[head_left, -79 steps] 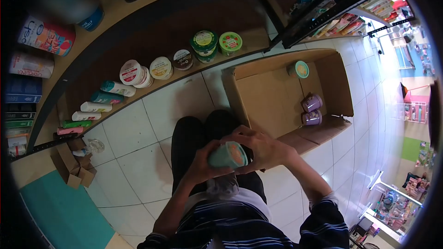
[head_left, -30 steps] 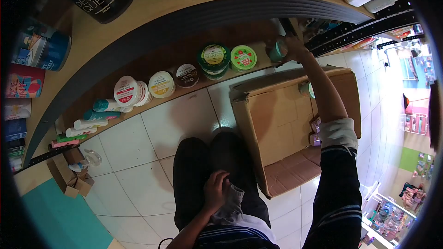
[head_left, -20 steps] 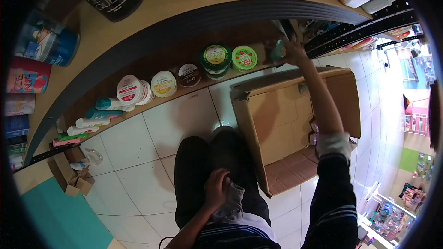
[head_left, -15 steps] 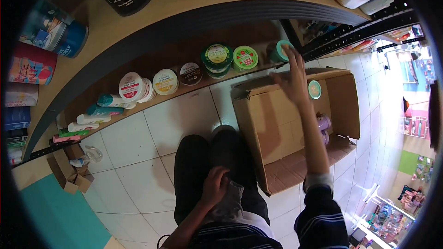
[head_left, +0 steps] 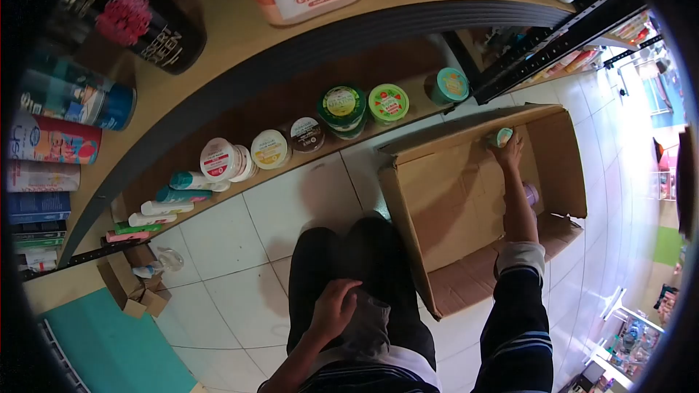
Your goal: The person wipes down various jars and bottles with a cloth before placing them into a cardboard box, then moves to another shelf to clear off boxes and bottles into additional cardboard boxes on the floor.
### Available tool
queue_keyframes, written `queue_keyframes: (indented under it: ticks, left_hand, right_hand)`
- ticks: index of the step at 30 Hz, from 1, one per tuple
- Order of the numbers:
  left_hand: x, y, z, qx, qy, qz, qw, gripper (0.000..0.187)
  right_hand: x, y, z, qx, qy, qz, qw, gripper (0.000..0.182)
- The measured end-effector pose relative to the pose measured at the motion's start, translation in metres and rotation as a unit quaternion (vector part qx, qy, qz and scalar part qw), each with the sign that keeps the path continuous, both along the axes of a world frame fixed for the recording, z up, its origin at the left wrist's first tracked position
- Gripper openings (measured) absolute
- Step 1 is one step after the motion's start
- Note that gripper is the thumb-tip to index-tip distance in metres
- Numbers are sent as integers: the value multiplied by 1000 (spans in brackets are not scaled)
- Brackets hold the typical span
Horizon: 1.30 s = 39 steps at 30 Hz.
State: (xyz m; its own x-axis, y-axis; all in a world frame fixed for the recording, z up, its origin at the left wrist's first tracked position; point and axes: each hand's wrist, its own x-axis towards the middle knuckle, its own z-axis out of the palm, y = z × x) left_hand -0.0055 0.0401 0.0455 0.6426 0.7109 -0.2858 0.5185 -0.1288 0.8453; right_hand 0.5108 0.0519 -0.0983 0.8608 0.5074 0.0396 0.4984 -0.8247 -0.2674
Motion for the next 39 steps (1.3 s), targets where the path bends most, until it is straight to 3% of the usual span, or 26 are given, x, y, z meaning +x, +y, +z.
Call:
queue_keyframes:
  ticks: [2,9,11,13,17,20,23,25,27,29,31,33,37,39]
  left_hand:
    - [2,6,-1,-16,3,13,1000,22]
    - [16,6,-9,-20,-12,30,999,22]
    - [20,6,-9,-5,-15,24,1000,23]
    - [26,11,-4,13,-33,28,999,27]
    - [37,25,17,62,-26,37,997,38]
    - [53,36,40,151,-39,31,987,50]
    - [68,37,62,242,-46,23,969,60]
    - [65,34,64,142,-146,95,974,62]
    - [48,39,68,153,-165,145,964,60]
    - [27,42,77,167,-179,196,949,59]
    - [11,48,87,267,-196,239,913,57]
    - [-7,51,92,305,-167,239,907,63]
    - [-17,41,106,314,-195,259,892,64]
    - [-21,35,110,310,-210,267,888,62]
  right_hand:
    - [2,7,-10,-96,-19,2,995,87]
    - [-25,-2,16,-130,-4,-15,991,82]
    - [-55,-11,36,-98,8,126,987,80]
    - [-80,-23,40,-11,18,196,980,76]
    - [-179,-26,144,111,53,210,970,69]
    - [-241,-34,214,112,123,277,946,67]
    - [-294,-32,270,126,194,397,888,68]
    - [-322,-33,271,145,199,417,875,70]
    - [-341,-39,268,167,210,446,854,72]
    - [-360,-57,260,282,433,298,802,72]
    - [-378,-86,231,210,426,354,806,73]
    - [-399,-116,196,43,238,557,795,49]
    - [-416,-144,148,-18,213,604,768,31]
    - [-404,-133,143,30,358,518,776,18]
